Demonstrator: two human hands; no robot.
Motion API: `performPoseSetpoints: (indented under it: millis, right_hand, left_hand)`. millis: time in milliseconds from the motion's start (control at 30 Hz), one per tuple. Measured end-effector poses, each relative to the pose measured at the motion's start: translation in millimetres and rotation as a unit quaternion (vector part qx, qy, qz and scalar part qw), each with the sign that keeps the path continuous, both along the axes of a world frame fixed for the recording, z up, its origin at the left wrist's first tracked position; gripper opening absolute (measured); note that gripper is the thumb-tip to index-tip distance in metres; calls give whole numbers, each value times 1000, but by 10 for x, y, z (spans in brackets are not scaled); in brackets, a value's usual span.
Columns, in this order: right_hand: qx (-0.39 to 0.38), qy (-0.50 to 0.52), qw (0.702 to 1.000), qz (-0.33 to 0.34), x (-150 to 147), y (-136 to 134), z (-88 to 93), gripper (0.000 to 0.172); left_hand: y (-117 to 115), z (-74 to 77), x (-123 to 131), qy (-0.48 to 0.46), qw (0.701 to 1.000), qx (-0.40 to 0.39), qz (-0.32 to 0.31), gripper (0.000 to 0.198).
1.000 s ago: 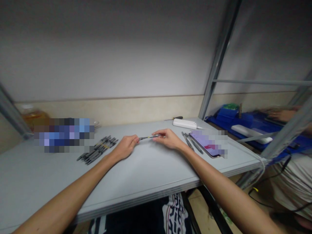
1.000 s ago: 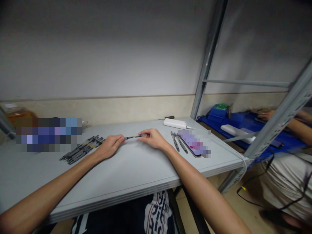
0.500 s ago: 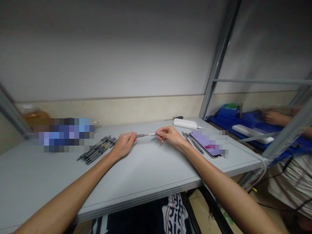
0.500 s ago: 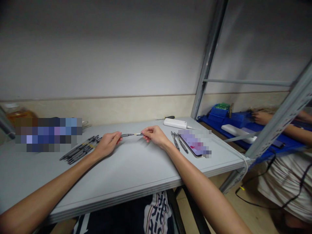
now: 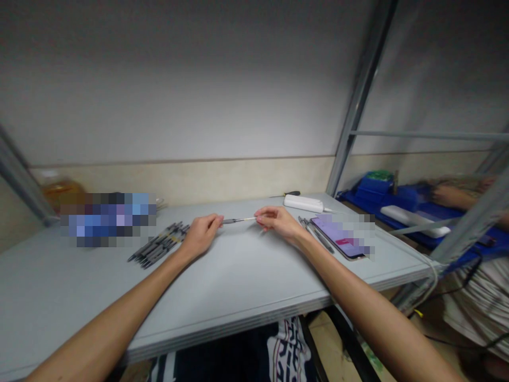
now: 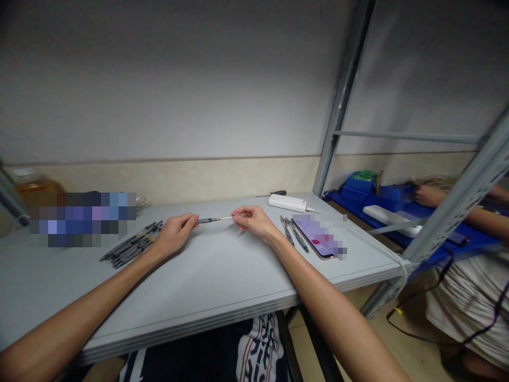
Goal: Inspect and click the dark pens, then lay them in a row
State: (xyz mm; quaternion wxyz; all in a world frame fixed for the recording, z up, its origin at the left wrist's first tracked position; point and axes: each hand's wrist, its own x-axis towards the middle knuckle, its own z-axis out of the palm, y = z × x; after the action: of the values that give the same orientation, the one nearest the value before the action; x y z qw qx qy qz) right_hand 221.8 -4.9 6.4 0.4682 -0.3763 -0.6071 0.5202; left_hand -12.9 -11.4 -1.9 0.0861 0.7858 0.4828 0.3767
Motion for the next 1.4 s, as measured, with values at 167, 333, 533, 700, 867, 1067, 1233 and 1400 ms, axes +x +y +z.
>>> performPoseSetpoints:
  millis: [167,333,533,700,867,1067,1233,1400]
  right_hand:
    - [-23,2,1000,16,-4,-27,0,29]
    - [-37,-16,999,16,-18,-7,-32,23]
    - [5,39,999,-22,-39,11,-25,27]
    - [28,53,996,-62,-15,62,-35,26]
    - [28,60,995,-77,4,88,-30,27]
    - [37,58,995,-70,-4,65,-29,27]
    - [55,53,995,-70,2,76,-42,25]
    - [62,64,993,-77,5,84,-33,25]
  left_hand:
    - [-4,29,23,-11,1000,-6,24,44]
    - [-21,53,24,-42,997,-36,47,47]
    - [-20,49,39,-64,990,-114,53,54]
    - [14,-1,44,-163,981,-83,-69,28]
    - [35,-32,10,-158,982,-63,-78,24]
    - [15,16,4,-80,994,-63,-32,38]
    - [19,19,6,-83,994,-76,-11,44]
    - [44,3,-14,-102,992,-74,-9,44]
